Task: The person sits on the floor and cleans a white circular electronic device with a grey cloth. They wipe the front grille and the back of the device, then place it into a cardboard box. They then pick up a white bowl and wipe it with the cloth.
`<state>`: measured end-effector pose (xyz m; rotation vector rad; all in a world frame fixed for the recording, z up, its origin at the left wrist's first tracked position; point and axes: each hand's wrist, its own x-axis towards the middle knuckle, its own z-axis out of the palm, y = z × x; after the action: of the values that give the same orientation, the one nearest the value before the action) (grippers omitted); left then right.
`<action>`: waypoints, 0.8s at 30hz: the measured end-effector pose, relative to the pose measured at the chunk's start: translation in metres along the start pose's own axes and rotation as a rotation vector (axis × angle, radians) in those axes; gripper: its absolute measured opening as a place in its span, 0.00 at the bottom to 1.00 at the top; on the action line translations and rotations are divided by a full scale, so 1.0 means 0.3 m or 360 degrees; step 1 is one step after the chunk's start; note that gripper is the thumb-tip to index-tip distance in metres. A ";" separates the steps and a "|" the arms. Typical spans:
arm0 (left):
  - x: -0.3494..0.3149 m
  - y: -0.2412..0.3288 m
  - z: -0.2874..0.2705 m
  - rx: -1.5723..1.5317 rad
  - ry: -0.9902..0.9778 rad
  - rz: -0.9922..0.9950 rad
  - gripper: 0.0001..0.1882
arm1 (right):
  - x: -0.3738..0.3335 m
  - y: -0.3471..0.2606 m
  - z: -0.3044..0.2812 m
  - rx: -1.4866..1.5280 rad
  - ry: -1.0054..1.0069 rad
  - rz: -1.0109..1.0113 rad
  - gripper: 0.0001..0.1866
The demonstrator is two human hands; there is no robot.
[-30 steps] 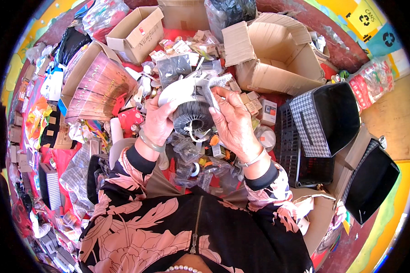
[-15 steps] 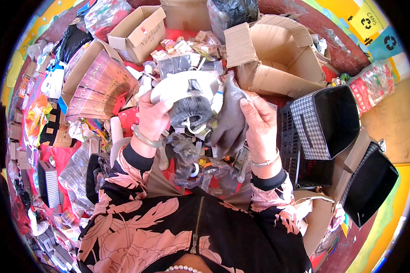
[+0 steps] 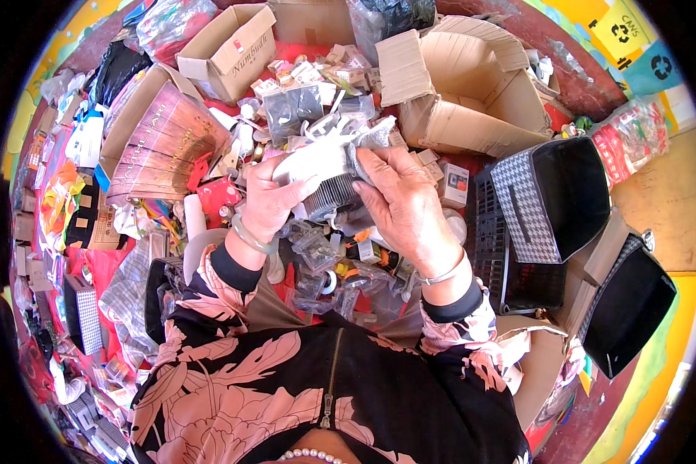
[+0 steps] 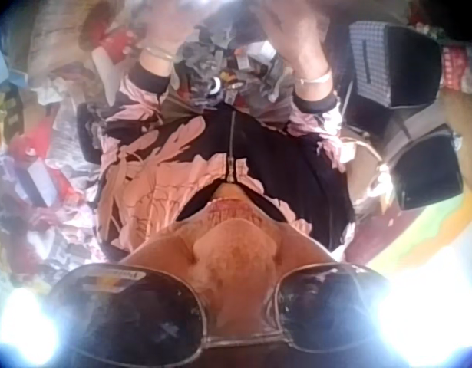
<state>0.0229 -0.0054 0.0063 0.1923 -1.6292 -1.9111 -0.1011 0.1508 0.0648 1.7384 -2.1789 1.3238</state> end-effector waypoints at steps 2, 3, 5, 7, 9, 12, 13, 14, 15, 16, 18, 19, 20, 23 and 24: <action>-0.007 -0.015 0.007 -0.0040 0.0024 -0.0038 0.16 | -0.002 0.002 0.003 -0.0023 0.0001 0.0074 0.18; -0.009 -0.018 0.008 -0.0047 0.0030 -0.0041 0.16 | -0.001 0.010 0.005 0.0008 0.0006 0.0078 0.17; -0.008 -0.019 0.008 -0.0049 0.0028 -0.0041 0.15 | -0.002 0.030 0.010 0.0070 0.0015 0.0085 0.16; -0.006 -0.024 0.005 -0.0042 0.0021 -0.0035 0.15 | -0.006 0.022 0.011 0.0084 0.0055 0.0126 0.17; -0.005 -0.028 0.003 -0.0083 0.0008 -0.0041 0.15 | -0.009 0.024 0.012 0.0105 0.0095 0.0114 0.17; -0.006 -0.023 0.010 -0.0122 0.0015 -0.0049 0.14 | -0.015 0.032 0.014 0.0145 0.0159 0.0080 0.18; -0.006 -0.019 0.012 -0.0129 0.0021 -0.0052 0.14 | -0.013 0.027 0.020 0.0157 0.0182 0.0112 0.17; -0.006 -0.018 0.011 -0.0125 0.0022 -0.0044 0.15 | -0.013 0.022 0.025 0.0169 0.0206 0.0145 0.16; -0.005 -0.016 0.010 -0.0122 0.0021 -0.0034 0.15 | -0.017 0.020 0.030 0.0202 0.0242 0.0118 0.15; -0.004 -0.015 0.009 -0.0120 0.0019 -0.0024 0.15 | -0.022 0.019 0.036 0.0236 0.0279 0.0091 0.13; -0.004 -0.002 0.010 -0.0121 0.0035 -0.0029 0.15 | -0.024 0.018 0.034 0.0450 0.0269 0.0198 0.11; -0.006 0.003 0.009 -0.0122 0.0046 -0.0031 0.15 | -0.021 0.017 0.024 0.0631 0.0222 0.0332 0.10; -0.008 -0.002 0.006 -0.0104 0.0037 -0.0038 0.15 | -0.020 0.021 0.014 0.0810 0.0173 0.0467 0.09; -0.009 -0.012 0.000 -0.0061 -0.0026 -0.0039 0.16 | -0.021 0.045 -0.006 0.1300 0.0013 0.0762 0.08; -0.008 -0.002 0.000 -0.0050 -0.0069 -0.0030 0.16 | -0.024 0.050 -0.015 0.1483 -0.0028 0.0906 0.07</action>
<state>0.0246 -0.0041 0.0052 0.1553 -1.6297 -1.9666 -0.1126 0.1592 0.0552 1.2578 -2.3245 2.8019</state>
